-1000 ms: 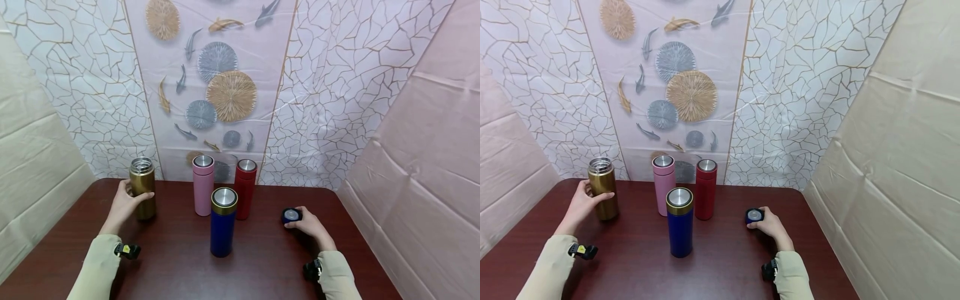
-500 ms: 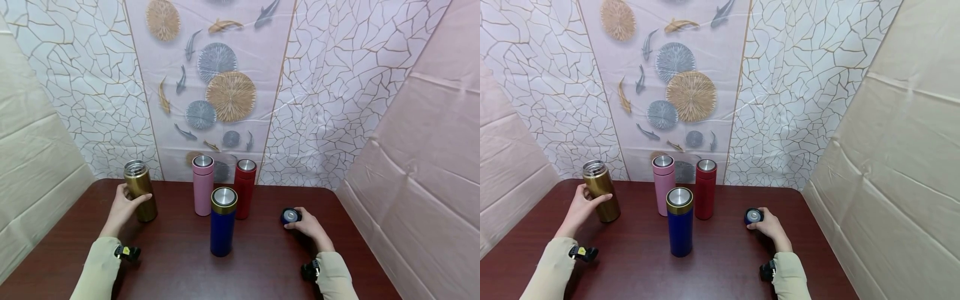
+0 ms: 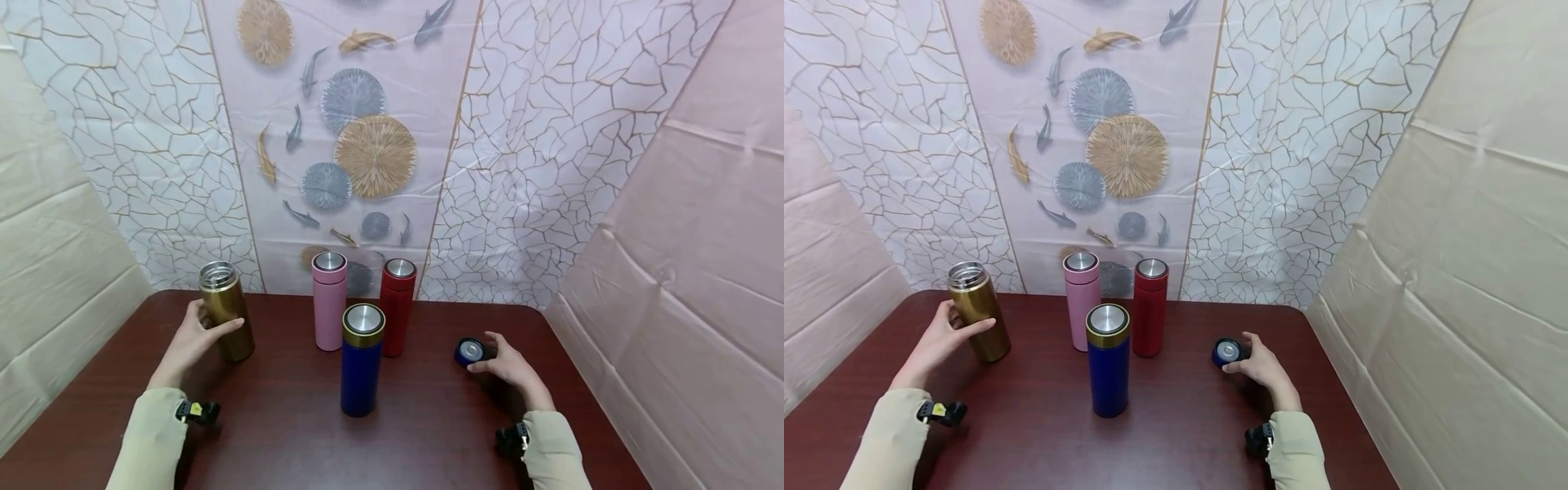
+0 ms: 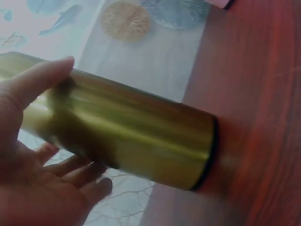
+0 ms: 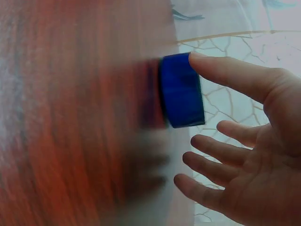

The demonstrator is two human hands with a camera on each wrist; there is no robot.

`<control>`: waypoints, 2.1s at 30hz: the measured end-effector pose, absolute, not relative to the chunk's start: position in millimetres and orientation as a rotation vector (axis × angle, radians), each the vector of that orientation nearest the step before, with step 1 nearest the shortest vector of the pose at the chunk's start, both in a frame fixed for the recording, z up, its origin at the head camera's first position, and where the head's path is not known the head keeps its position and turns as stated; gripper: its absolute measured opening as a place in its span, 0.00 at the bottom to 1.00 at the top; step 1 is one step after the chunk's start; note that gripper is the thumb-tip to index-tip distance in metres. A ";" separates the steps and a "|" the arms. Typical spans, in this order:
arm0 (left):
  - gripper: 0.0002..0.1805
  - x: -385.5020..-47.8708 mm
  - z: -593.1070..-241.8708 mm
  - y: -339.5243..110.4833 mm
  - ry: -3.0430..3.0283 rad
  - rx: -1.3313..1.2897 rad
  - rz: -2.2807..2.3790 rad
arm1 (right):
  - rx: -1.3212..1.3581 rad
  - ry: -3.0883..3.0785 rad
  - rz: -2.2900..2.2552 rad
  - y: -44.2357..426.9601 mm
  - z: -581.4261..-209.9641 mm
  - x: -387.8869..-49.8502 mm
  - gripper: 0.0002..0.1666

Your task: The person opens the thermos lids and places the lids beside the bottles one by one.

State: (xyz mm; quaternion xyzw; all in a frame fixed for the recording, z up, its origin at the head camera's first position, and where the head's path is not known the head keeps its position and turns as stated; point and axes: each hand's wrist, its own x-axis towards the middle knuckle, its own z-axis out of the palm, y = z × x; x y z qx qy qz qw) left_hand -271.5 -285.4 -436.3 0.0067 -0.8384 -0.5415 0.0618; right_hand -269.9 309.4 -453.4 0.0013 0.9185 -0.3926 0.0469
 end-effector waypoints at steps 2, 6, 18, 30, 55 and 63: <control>0.58 -267.8 -431.0 -287.0 -2.547 0.024 -1.605 | -0.010 2.805 -1.206 310.4 -449.9 -268.3 0.59; 0.59 -256.6 -412.7 -288.5 -2.474 0.029 -1.570 | -0.016 2.844 -1.191 313.4 -442.1 -266.4 0.59; 0.33 -204.4 -338.9 -250.0 -2.217 -0.004 -1.312 | -0.123 2.966 -1.244 295.9 -397.7 -247.9 0.53; 0.19 -203.0 -351.6 -203.6 -2.405 -0.465 -1.169 | -0.456 2.747 -1.216 248.0 -404.9 -234.1 0.40; 0.21 -212.8 -372.8 -189.3 -2.622 -0.591 -1.200 | -0.750 2.390 -1.182 145.8 -441.9 -239.3 0.60; 0.24 -214.9 -372.6 -200.1 -2.661 -0.578 -1.150 | -0.698 2.339 -1.319 132.0 -450.6 -239.0 0.54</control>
